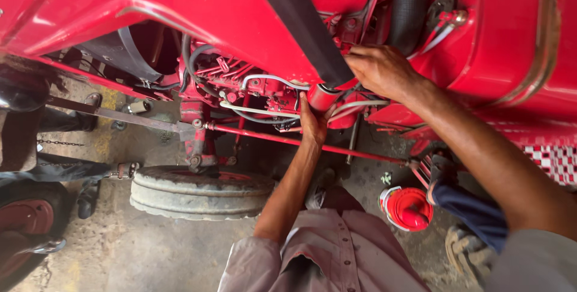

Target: The person pours red liquid from a can into the tractor engine, wipes the engine with a cloth, and uses a wrench to tighten bolts on the engine. Another person assists by handing over a bottle and observing the work.

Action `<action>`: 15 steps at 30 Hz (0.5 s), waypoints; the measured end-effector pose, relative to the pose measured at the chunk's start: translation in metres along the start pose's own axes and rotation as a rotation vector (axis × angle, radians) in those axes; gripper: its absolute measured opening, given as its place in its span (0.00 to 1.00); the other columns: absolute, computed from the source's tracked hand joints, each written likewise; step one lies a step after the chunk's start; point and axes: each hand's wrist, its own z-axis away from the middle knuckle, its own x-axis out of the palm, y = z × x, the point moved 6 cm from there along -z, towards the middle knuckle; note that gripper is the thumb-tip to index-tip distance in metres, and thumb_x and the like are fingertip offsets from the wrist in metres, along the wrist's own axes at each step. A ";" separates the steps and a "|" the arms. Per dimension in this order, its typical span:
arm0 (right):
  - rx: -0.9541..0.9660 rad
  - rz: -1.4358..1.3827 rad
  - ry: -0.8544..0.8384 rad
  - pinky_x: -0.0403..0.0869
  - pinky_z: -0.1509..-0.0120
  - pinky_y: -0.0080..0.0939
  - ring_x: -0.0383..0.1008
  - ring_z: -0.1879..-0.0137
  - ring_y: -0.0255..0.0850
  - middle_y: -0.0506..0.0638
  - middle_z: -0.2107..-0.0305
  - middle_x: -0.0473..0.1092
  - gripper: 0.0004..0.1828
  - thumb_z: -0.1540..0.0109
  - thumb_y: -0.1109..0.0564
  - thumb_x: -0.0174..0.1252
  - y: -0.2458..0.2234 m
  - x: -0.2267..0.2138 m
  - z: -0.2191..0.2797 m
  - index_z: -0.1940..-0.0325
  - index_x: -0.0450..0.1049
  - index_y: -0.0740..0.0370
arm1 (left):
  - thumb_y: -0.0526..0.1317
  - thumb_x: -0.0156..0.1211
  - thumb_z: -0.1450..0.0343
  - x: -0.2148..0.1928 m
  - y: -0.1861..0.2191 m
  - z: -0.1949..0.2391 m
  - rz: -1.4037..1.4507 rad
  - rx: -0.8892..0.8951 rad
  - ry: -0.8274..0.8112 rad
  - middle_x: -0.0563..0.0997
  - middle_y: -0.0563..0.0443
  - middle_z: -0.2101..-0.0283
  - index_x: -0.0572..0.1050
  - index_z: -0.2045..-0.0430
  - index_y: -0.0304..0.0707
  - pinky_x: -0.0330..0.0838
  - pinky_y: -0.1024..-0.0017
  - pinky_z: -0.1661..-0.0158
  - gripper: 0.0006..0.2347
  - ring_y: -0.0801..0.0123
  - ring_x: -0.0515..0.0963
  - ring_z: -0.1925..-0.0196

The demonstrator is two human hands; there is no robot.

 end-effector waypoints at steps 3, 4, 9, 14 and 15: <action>-0.059 0.021 -0.057 0.76 0.63 0.52 0.77 0.65 0.53 0.54 0.68 0.73 0.10 0.42 0.66 0.58 0.003 0.003 -0.006 0.55 0.75 0.65 | 0.62 0.50 0.26 0.008 0.002 -0.001 0.002 0.062 -0.007 0.73 0.43 0.37 0.63 0.36 0.36 0.80 0.52 0.49 0.31 0.52 0.77 0.39; -0.092 0.025 -0.067 0.76 0.64 0.53 0.77 0.66 0.54 0.55 0.69 0.73 0.13 0.43 0.66 0.58 0.005 0.003 -0.008 0.54 0.75 0.66 | 0.62 0.50 0.26 0.012 0.002 -0.001 -0.008 0.081 -0.003 0.73 0.43 0.37 0.63 0.36 0.36 0.80 0.52 0.49 0.31 0.52 0.77 0.40; -0.159 0.063 -0.154 0.77 0.61 0.53 0.79 0.65 0.53 0.56 0.71 0.75 0.04 0.33 0.57 0.59 0.009 0.007 -0.015 0.59 0.76 0.60 | 0.60 0.49 0.27 0.008 -0.004 0.010 -0.050 0.162 0.073 0.74 0.41 0.40 0.61 0.40 0.36 0.80 0.45 0.51 0.29 0.47 0.78 0.41; -0.237 0.165 -0.066 0.77 0.58 0.54 0.78 0.62 0.53 0.56 0.67 0.74 0.05 0.33 0.59 0.58 -0.001 0.000 -0.010 0.56 0.74 0.63 | 0.61 0.47 0.24 0.015 -0.013 0.007 0.037 0.282 -0.061 0.72 0.42 0.37 0.62 0.37 0.35 0.79 0.47 0.47 0.29 0.54 0.76 0.38; -0.247 0.185 -0.059 0.77 0.57 0.53 0.78 0.61 0.53 0.55 0.66 0.75 0.05 0.33 0.59 0.58 -0.003 -0.001 -0.009 0.56 0.75 0.63 | 0.61 0.47 0.24 0.018 -0.014 0.011 0.057 0.296 -0.075 0.72 0.43 0.36 0.62 0.36 0.36 0.79 0.47 0.46 0.29 0.55 0.76 0.37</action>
